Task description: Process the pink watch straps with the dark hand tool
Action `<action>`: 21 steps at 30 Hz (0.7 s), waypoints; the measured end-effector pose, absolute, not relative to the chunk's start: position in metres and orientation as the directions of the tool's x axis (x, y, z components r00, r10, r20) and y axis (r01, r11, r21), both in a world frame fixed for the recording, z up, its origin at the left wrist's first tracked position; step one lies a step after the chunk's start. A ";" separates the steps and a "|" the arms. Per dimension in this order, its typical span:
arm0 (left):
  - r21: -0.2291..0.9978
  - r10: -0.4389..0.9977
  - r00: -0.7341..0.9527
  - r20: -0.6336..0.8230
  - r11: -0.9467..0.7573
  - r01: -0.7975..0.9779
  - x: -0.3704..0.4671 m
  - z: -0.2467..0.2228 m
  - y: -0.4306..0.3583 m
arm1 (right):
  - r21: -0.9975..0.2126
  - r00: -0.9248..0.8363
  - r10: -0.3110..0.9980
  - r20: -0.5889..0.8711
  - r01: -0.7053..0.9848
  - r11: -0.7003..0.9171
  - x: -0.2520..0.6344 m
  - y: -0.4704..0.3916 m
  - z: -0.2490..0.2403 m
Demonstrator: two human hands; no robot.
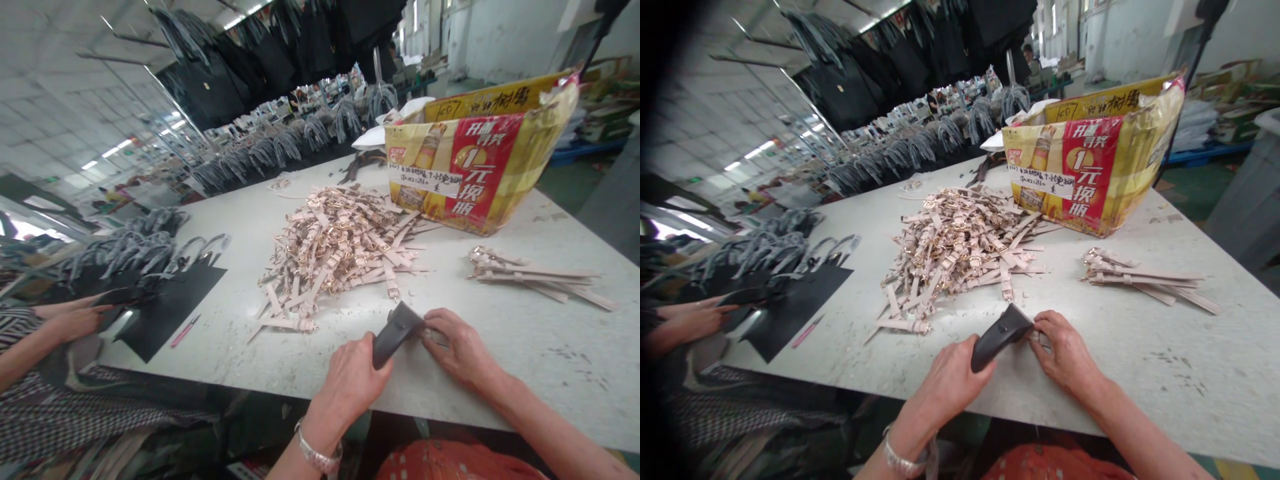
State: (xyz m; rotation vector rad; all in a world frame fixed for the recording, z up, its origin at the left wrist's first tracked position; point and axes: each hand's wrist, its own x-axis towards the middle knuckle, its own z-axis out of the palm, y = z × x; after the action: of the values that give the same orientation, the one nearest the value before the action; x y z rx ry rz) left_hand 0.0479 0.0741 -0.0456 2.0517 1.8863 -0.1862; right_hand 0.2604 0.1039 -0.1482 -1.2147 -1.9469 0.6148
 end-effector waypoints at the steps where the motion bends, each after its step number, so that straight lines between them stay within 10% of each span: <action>1: 0.161 0.940 0.092 -0.328 -0.040 0.986 0.046 -0.045 0.077 | -0.716 -0.262 0.900 0.349 0.545 0.436 0.261 0.104 -0.149; 21: 0.214 0.952 0.076 -0.297 -0.012 0.977 0.053 -0.048 0.077 | -0.731 -0.266 0.906 0.329 0.536 0.423 0.262 0.104 -0.152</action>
State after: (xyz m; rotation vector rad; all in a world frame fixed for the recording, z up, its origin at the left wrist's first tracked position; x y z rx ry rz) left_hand 0.0533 0.0775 -0.0483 2.0040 1.9145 -0.0961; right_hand 0.2617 0.1044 -0.1517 -1.2206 -1.9366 0.6341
